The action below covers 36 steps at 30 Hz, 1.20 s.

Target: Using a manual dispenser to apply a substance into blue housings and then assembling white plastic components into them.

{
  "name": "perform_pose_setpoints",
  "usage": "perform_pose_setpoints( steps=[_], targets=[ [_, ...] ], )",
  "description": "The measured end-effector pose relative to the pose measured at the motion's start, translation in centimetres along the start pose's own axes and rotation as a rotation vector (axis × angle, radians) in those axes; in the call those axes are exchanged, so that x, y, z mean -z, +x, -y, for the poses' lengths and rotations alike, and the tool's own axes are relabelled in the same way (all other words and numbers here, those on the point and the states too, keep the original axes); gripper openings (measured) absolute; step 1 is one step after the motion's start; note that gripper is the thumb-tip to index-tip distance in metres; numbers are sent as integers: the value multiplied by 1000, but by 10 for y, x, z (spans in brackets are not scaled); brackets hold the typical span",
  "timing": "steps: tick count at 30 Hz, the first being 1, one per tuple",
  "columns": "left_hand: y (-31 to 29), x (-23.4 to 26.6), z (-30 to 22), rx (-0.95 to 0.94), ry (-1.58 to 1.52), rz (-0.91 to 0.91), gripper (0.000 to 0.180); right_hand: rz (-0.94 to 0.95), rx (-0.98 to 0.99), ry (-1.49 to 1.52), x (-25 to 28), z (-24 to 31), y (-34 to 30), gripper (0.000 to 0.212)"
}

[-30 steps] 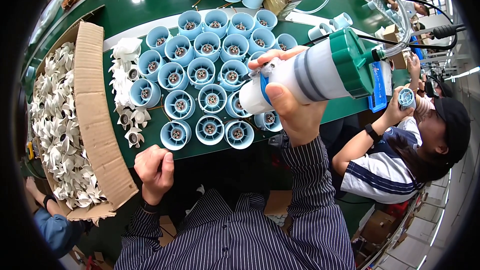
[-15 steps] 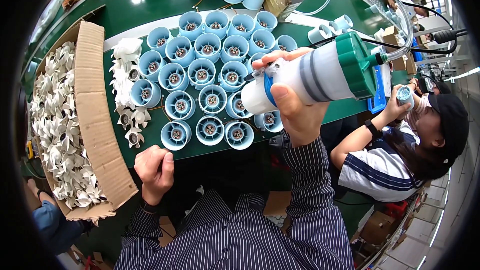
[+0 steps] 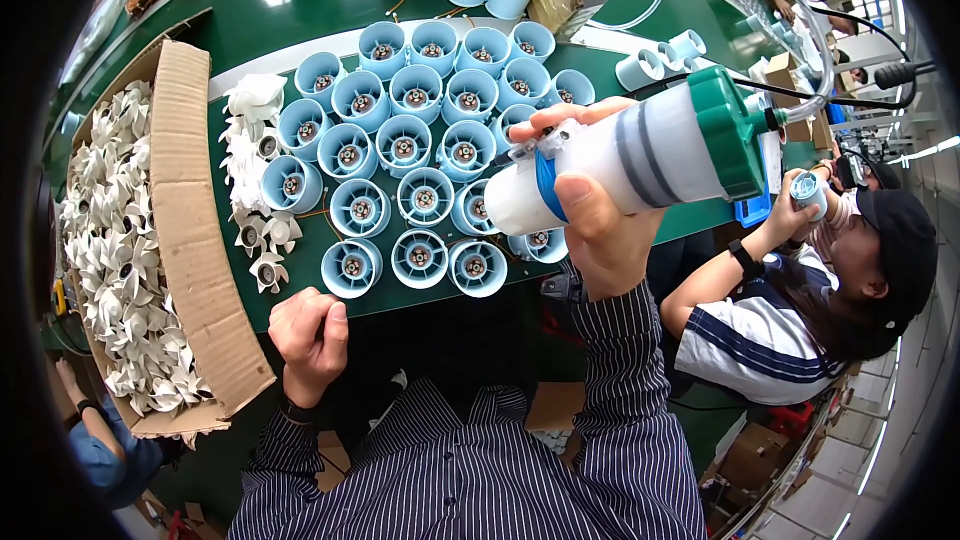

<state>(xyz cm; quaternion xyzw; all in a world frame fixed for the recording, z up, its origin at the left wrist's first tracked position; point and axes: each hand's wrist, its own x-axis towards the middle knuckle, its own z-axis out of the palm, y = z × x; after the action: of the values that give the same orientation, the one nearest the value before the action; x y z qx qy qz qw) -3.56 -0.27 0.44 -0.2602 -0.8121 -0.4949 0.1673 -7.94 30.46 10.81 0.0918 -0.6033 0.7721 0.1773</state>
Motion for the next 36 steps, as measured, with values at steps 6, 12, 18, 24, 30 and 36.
perform_pose_setpoints(
  steps=[6,12,18,24,30,36],
  targets=[
    [2,1,1,-17,19,13,13,52,-22,90,-8,17,-18,60],
    [4,1,1,-19,7,17,13,114,-46,100,-9,7,-32,61],
    [1,1,2,-21,22,20,13,90,-71,101,-7,2,-36,62],
    [3,1,1,-32,18,11,13,88,-82,88,-6,3,-36,61],
    [1,0,1,-33,16,7,12,101,-48,90,-3,-2,-36,61],
    [1,1,2,-30,20,9,13,92,-54,104,-4,0,-36,61]
  ],
)
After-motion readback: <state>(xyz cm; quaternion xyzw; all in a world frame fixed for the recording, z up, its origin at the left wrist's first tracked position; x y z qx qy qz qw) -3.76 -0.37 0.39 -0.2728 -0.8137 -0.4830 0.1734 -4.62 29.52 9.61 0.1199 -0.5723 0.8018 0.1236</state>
